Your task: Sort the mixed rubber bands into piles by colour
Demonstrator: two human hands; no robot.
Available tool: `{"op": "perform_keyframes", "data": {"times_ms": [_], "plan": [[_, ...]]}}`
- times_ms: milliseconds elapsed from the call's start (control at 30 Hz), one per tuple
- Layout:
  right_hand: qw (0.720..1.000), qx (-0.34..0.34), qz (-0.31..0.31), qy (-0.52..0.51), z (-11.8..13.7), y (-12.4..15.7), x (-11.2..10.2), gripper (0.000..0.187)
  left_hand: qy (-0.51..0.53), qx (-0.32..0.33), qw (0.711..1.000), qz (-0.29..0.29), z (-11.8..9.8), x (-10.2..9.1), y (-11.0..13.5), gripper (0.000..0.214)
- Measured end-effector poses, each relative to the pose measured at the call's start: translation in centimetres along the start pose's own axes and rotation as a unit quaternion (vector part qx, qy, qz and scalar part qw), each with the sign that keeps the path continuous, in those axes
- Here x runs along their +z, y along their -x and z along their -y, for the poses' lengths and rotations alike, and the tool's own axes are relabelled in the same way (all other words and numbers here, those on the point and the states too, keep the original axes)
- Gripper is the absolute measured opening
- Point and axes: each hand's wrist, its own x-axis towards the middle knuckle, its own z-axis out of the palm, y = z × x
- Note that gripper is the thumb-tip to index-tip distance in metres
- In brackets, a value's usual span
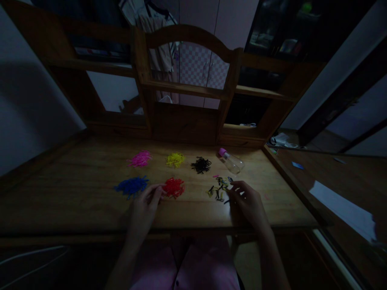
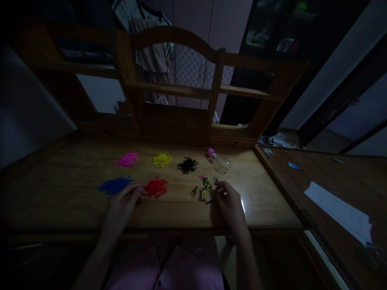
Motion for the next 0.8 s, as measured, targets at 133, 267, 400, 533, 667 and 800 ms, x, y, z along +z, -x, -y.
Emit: {"op": "perform_keyframes", "data": {"times_ms": [133, 267, 400, 533, 667, 800], "plan": [[0.999, 0.010, -0.031, -0.039, 0.4, 0.0, -0.7, 0.024, 0.002, 0.008, 1.000, 0.002, -0.2, 0.0, 0.1, 0.037], [0.993, 0.021, -0.115, -0.005, 0.3, 0.1, -1.6, 0.029, 0.003, 0.007, 1.000, 0.001, -0.5, 0.0, 0.1, 0.037], [0.990, -0.046, -0.096, 0.089, 0.8, 0.2, -1.8, 0.022, 0.008, -0.001, 1.000, -0.001, -0.5, 0.1, 0.1, 0.035], [0.991, -0.068, 0.024, 0.116, 1.5, 0.1, -0.4, 0.018, 0.011, -0.004, 1.000, 0.000, -0.4, 0.2, -0.1, 0.032], [0.984, -0.052, 0.069, 0.156, 1.4, -0.4, 1.2, 0.017, 0.017, 0.011, 1.000, -0.018, -1.1, 0.1, 0.3, 0.029], [0.981, -0.060, 0.099, 0.157, 1.4, -0.9, 1.5, 0.018, 0.001, 0.045, 0.998, -0.035, -2.9, 1.1, 1.8, 0.024]]}}
